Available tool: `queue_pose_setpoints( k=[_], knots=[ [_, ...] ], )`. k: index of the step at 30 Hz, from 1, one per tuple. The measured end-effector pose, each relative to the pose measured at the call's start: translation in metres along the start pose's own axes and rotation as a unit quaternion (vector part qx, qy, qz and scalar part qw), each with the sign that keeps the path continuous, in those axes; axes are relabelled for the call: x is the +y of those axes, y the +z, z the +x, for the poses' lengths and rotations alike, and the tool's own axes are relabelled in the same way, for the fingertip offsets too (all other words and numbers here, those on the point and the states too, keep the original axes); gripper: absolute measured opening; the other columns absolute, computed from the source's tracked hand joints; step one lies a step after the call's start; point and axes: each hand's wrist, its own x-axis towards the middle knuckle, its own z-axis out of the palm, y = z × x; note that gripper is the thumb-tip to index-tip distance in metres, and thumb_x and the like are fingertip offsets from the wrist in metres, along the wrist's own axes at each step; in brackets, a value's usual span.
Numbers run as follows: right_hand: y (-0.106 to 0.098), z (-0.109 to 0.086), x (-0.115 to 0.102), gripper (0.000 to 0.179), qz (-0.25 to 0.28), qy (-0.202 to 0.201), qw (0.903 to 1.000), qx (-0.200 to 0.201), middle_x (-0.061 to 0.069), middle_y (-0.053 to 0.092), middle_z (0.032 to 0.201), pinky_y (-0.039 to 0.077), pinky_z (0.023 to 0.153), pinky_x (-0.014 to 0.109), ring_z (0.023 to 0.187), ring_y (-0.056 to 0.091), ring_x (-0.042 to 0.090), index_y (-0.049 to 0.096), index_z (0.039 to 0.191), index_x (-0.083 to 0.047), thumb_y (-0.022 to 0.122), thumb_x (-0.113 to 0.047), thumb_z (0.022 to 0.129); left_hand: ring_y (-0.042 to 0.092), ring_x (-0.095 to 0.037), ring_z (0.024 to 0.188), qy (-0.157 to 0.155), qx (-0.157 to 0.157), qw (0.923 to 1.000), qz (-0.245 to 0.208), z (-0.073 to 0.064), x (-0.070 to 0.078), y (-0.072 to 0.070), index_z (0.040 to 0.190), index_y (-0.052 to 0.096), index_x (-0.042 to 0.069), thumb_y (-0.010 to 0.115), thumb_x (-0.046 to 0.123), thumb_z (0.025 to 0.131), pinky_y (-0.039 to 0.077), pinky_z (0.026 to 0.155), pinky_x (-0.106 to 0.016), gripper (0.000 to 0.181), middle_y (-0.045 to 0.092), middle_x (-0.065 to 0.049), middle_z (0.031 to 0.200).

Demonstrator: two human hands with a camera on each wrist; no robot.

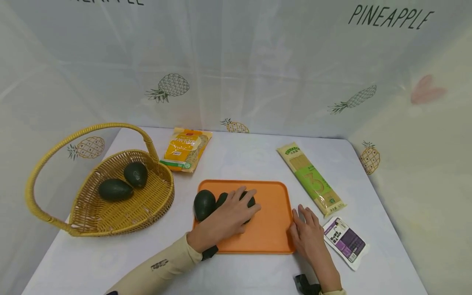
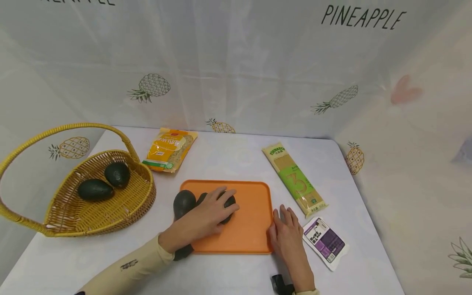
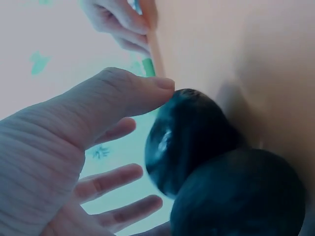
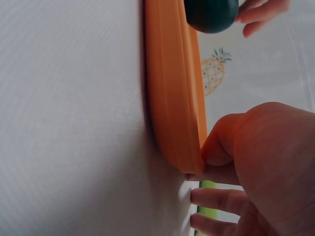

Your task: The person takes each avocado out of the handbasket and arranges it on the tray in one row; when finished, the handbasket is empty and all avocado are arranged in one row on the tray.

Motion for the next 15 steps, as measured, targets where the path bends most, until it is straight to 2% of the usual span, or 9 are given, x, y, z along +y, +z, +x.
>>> queue_pose_setpoints(
  k=[10, 15],
  knots=[
    [0.001, 0.0, 0.002, 0.045, 0.0, -0.001, 1.0, -0.003, 0.029, 0.051, 0.157, 0.045, 0.105, 0.079, 0.147, 0.042, 0.054, 0.061, 0.147, 0.004, 0.059, -0.011, 0.104, 0.045, -0.043, 0.149, -0.015, 0.031, 0.9963, -0.079, -0.008, -0.005, -0.015, 0.141, 0.061, 0.02, 0.085, 0.018, 0.093, 0.051, 0.113, -0.06, 0.054, 0.044, -0.017, 0.165],
    [0.002, 0.0, 0.001, 0.045, -0.002, -0.001, 1.0, -0.001, 0.029, 0.052, 0.157, 0.046, 0.104, 0.079, 0.147, 0.042, 0.054, 0.062, 0.146, 0.003, 0.06, -0.011, 0.104, 0.048, -0.037, 0.147, -0.034, 0.069, 0.9908, -0.111, -0.016, -0.01, -0.022, 0.143, 0.061, 0.019, 0.083, 0.015, 0.095, 0.057, 0.104, -0.05, 0.052, 0.042, -0.017, 0.166]
  ],
)
